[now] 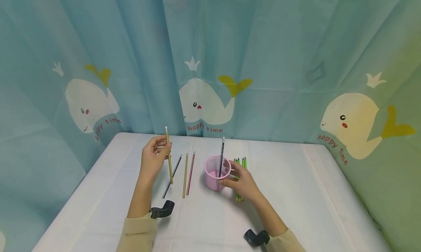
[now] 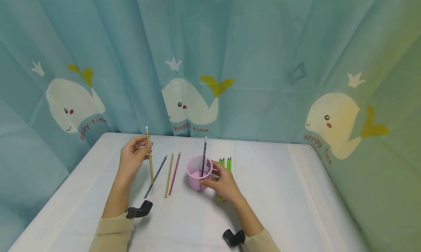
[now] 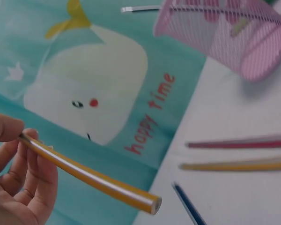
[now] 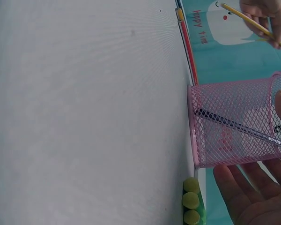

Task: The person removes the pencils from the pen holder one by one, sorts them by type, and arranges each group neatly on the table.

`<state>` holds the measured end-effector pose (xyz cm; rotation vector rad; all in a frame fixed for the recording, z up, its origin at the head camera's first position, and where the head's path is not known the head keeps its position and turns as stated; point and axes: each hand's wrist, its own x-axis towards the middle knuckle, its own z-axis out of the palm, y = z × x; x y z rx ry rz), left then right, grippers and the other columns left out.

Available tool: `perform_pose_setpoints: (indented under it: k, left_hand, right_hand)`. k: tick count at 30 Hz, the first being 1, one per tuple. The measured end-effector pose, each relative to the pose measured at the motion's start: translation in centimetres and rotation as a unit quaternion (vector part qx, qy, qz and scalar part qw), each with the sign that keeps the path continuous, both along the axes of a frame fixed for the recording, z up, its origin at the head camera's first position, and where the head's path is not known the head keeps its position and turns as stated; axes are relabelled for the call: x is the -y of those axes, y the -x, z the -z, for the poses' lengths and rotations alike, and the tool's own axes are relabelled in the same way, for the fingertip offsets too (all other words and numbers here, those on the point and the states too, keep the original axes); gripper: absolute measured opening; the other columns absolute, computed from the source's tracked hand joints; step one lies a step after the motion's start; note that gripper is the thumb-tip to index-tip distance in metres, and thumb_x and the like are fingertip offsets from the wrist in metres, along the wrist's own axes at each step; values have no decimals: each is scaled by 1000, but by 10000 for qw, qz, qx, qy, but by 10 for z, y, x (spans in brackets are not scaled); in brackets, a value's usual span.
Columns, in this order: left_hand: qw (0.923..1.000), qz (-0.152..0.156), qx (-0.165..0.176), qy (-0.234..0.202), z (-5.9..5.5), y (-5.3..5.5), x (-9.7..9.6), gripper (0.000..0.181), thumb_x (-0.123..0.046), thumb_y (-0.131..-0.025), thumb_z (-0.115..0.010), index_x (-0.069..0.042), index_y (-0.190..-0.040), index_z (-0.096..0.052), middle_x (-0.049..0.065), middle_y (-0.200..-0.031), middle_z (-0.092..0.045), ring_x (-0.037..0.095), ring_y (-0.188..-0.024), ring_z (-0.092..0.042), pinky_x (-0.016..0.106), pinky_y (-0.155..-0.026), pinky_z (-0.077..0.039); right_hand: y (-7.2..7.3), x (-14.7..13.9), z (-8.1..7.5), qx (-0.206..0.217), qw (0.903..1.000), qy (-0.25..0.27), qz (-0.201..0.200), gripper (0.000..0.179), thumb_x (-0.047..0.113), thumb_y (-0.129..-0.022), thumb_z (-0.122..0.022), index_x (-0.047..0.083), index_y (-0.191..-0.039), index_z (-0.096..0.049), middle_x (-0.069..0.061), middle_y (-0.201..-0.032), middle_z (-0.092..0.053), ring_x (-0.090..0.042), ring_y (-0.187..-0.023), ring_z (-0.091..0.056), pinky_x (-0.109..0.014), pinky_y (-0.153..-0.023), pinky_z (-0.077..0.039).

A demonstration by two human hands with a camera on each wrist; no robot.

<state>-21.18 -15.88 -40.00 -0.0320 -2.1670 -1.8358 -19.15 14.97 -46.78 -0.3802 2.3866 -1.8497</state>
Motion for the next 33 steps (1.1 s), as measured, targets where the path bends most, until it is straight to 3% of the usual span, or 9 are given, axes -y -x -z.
perform_pose_setpoints:
  k: [7,14,22,27,31,33]
  left_hand:
    - [9979,58,483,430,14,8,13,35,-19,-98,-63,-7,-131,-58,13,-114,-63,16,-84,-64,21,-68,-57]
    - [9908,124,898,1008,30,12,18,35,-18,-98,-62,-5,-130,-60,17,-114,-64,37,-89,-66,23,-65,-55]
    - [9811,101,1041,1627,42,17,21,34,-17,-97,-62,-6,-129,-62,16,-111,-67,22,-85,-65,26,-69,-53]
    - [9741,106,1172,1929,46,18,22,34,-17,-96,-63,-5,-129,-61,18,-112,-68,29,-91,-67,34,-74,-56]
    - [9646,100,1295,2294,53,18,24,34,-17,-96,-62,-5,-129,-61,18,-113,-68,30,-96,-68,41,-80,-56]
    - [9595,116,1336,2477,56,19,24,34,-15,-96,-62,-4,-128,-61,18,-113,-68,29,-93,-68,41,-78,-56]
  right_hand:
    - [0,0,1,-42,10000,-19,65,76,12,-76,-87,11,-143,-51,-13,-141,-57,-38,-127,-57,-42,-101,-53]
    - [0,0,1,-16,10000,34,-49,76,11,-77,-86,11,-145,-50,-15,-142,-56,-40,-127,-56,-43,-102,-52]
    - [-1,0,0,-23,10000,10,-16,76,11,-77,-86,11,-144,-50,-14,-142,-56,-40,-127,-56,-44,-102,-52]
    - [-1,-1,1,-44,10000,27,-30,77,12,-77,-86,11,-145,-50,-16,-142,-56,-40,-127,-56,-44,-102,-52]
    - [-1,-1,0,-100,9999,-44,-44,76,13,-78,-86,11,-144,-50,-17,-141,-56,-40,-125,-58,-44,-101,-53]
    - [0,-1,0,-118,9999,-42,-51,76,13,-78,-86,10,-145,-50,-17,-141,-56,-41,-125,-58,-44,-101,-53]
